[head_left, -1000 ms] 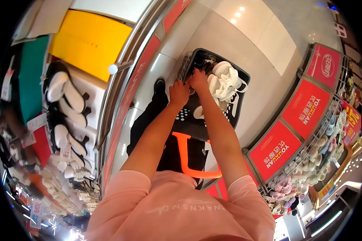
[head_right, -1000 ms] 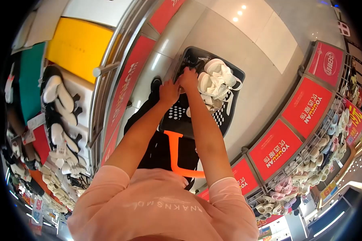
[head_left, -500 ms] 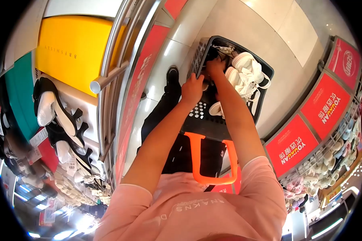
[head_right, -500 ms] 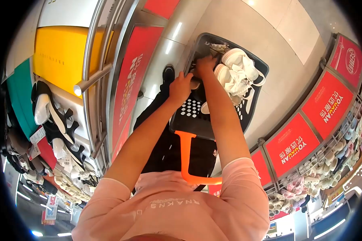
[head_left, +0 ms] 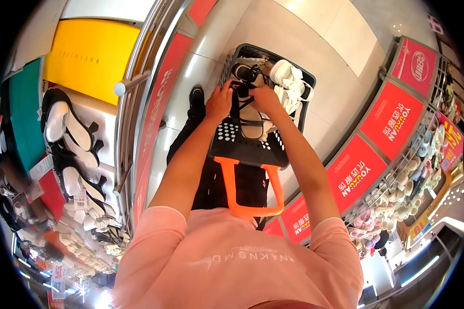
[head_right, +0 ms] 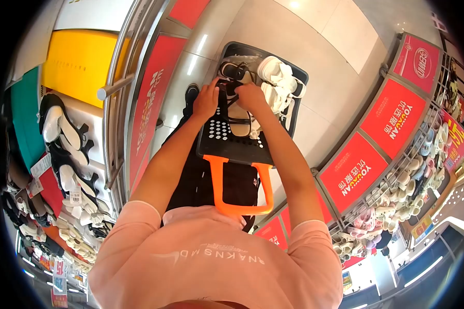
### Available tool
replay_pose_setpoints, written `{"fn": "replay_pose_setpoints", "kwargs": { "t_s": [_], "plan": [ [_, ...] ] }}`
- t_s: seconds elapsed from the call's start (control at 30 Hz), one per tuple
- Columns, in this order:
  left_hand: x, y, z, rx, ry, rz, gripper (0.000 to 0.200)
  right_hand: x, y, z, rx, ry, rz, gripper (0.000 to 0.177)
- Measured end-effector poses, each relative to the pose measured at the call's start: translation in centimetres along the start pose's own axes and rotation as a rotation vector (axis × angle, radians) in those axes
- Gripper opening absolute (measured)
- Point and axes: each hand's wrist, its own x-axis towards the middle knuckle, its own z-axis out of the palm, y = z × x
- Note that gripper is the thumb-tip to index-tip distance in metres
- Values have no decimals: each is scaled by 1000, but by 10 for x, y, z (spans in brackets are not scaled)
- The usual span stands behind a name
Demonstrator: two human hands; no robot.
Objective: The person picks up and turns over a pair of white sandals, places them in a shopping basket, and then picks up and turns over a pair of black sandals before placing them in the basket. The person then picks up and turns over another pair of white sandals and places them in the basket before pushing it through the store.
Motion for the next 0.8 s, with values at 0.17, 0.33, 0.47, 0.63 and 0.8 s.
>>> {"fn": "replay_pose_setpoints", "kwargs": {
  "t_s": [0.17, 0.33, 0.47, 0.63, 0.8],
  "plan": [
    [-12, 0, 2, -242, 172, -56, 41, -63, -12, -42, 262, 184, -249, 13],
    [-58, 41, -47, -1243, -129, -217, 71, -116, -65, -74, 525, 361, -180, 18],
    [-115, 73, -112, -1509, -259, -518, 91, -156, -112, -103, 718, 520, -63, 17],
    [-145, 115, -167, -1433, -580, -265, 83, -204, -156, -141, 1488, 454, 135, 17],
    [-167, 164, -222, -1602, -660, -182, 83, -223, -174, -173, 1773, 429, 342, 20]
  ]
}}
